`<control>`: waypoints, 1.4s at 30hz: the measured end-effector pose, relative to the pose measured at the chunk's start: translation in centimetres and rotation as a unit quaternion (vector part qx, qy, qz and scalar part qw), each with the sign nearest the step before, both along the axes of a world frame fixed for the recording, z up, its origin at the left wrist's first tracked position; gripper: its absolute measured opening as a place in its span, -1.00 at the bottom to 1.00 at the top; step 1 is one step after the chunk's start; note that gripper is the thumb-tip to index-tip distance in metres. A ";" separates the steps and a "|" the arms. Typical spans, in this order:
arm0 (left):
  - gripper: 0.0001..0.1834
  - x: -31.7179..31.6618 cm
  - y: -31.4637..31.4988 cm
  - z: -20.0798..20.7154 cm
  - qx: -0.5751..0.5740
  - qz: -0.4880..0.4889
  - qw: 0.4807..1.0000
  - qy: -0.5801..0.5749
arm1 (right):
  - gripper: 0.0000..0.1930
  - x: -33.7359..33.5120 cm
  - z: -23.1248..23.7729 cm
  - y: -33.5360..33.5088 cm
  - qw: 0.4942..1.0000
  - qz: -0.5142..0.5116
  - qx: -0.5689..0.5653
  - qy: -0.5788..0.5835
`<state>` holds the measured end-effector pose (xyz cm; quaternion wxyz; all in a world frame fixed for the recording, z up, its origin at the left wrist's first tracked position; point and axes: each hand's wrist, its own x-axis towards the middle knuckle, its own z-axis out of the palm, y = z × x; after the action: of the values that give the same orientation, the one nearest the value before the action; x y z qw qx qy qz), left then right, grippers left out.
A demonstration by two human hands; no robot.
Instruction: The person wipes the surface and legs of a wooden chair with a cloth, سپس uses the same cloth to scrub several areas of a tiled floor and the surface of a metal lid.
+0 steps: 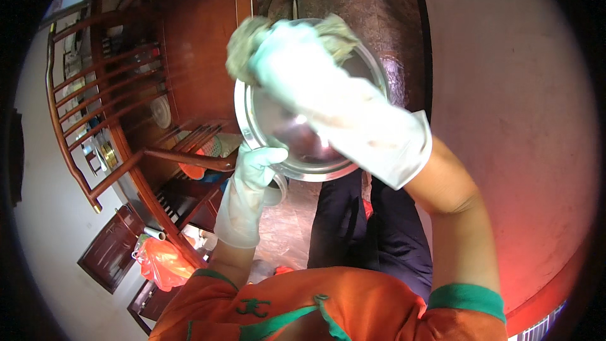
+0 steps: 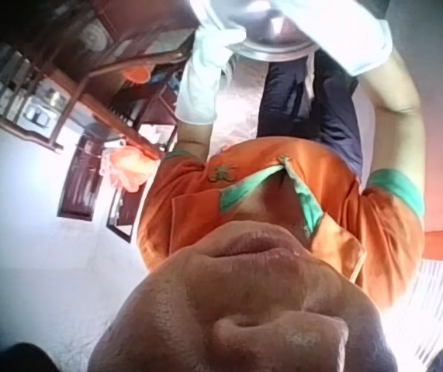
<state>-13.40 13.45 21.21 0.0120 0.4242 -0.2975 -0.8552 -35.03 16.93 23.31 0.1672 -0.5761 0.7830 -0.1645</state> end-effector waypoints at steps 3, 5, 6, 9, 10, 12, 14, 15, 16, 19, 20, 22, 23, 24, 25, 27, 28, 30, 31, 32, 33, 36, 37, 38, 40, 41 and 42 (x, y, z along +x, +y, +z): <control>-0.40 -3.6 1.4 2.5 -0.012 0.053 0.998 -0.032 | -0.80 2.7 1.9 0.4 0.993 0.097 -0.048 -0.057; -0.48 -3.3 1.3 2.1 -0.039 -0.005 0.998 -0.057 | -0.81 3.3 1.7 0.8 0.993 0.088 -0.079 -0.020; -0.51 -2.3 0.7 1.4 -0.043 -0.053 0.995 -0.068 | -0.81 3.1 1.3 0.8 0.994 0.053 -0.089 -0.016; -0.80 -1.7 0.3 1.6 -0.017 -0.081 0.995 -0.056 | -0.78 0.8 1.8 -0.5 1.000 0.008 0.019 -0.008; -0.80 -1.7 0.5 2.0 -0.008 -0.059 0.997 -0.057 | -0.74 -0.1 1.9 -1.0 0.998 -0.024 0.031 -0.042; -0.80 -2.5 1.0 3.1 -0.005 -0.033 0.998 -0.049 | -0.81 -1.3 -0.8 -1.8 0.995 -0.100 -0.009 0.005; -0.80 -2.2 1.2 3.1 -0.023 -0.015 0.999 -0.026 | -0.80 -2.3 -2.2 -2.1 0.991 -0.128 0.016 0.024; -0.80 -2.1 1.2 3.2 -0.024 -0.014 0.999 -0.032 | -0.79 -2.6 -2.6 -1.9 0.990 -0.131 0.037 0.032; -0.80 -2.0 1.2 3.2 -0.025 -0.013 0.999 -0.038 | -0.78 -2.5 -2.9 -1.5 0.991 -0.131 0.035 -0.013; -0.81 -1.3 0.2 2.2 -0.019 -0.045 0.998 -0.049 | -0.77 -0.1 -3.2 -1.0 0.997 -0.075 -0.026 0.010; -0.82 -0.8 -0.1 1.7 -0.018 -0.059 0.997 -0.055 | -0.75 0.7 -2.1 -0.9 1.000 0.002 -0.024 -0.003; -0.80 -0.1 -0.5 0.6 -0.019 -0.021 0.997 -0.066 | -0.70 1.6 -2.9 -0.8 0.979 0.092 -0.174 -0.053; -0.78 0.2 -0.6 0.2 0.010 -0.015 0.998 -0.055 | -0.68 0.9 -3.4 -0.9 0.972 0.111 -0.194 -0.074; -0.72 0.0 -0.4 0.4 -0.017 -0.002 0.999 -0.049 | -0.68 -0.2 -4.0 -0.9 0.973 0.090 -0.178 -0.116; -0.69 1.0 -0.8 -0.7 -0.003 -0.010 1.000 -0.016 | -0.67 -1.6 -4.7 -0.9 0.972 0.069 -0.162 -0.158; -0.59 1.1 -0.9 -0.4 0.001 0.037 0.999 -0.012 | -0.69 -3.7 -6.3 -0.4 0.975 -0.002 -0.206 -0.077; -0.56 0.7 -1.0 -0.1 -0.013 0.054 0.998 -0.026 | -0.63 -4.8 -7.3 0.6 0.980 -0.037 -0.144 -0.134; -0.50 -0.4 -0.9 0.4 -0.038 0.094 0.993 -0.054 | -0.73 -5.5 -9.3 2.9 0.980 -0.092 -0.118 -0.128; -0.43 -0.3 -1.1 -0.1 -0.019 0.098 0.995 -0.022 | -0.76 -5.2 -10.3 4.0 0.980 -0.134 -0.105 -0.104; -0.44 0.5 -1.1 -1.6 -0.125 0.032 0.991 -0.039 | -0.77 -4.7 -10.6 5.6 0.974 -0.167 -0.110 -0.109; -0.47 0.3 -1.1 -2.3 -0.145 0.029 0.988 -0.039 | -0.77 -3.7 -10.8 7.0 0.966 -0.201 -0.114 -0.114; -0.55 -1.9 -0.7 -2.6 -0.051 0.136 0.989 0.014 | -0.76 1.2 -9.7 9.7 0.950 -0.281 -0.083 -0.104; -0.56 -3.4 -0.5 -2.4 0.021 0.189 0.980 0.055 | -0.74 2.9 -9.2 10.1 0.946 -0.297 -0.077 -0.108; -0.57 -3.8 -0.4 -2.2 0.001 0.205 0.978 0.033 | -0.71 5.0 -8.8 9.8 0.946 -0.290 -0.062 -0.134; -0.57 -5.0 0.2 -2.1 -0.024 0.227 0.974 -0.006 | -0.68 7.6 -6.8 9.5 0.949 -0.276 -0.032 -0.146; -0.58 -5.4 0.2 -2.3 -0.017 0.212 0.977 -0.001 | -0.67 8.5 -6.0 9.1 0.954 -0.265 -0.021 -0.139; -0.58 -5.7 0.0 -2.5 -0.011 0.198 0.980 0.005 | -0.68 8.9 -5.5 8.5 0.963 -0.239 -0.057 -0.108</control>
<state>-19.06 13.50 18.75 0.1871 0.4700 -0.2168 -0.8349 -26.16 25.39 17.86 0.1739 -0.3599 0.8644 -0.3051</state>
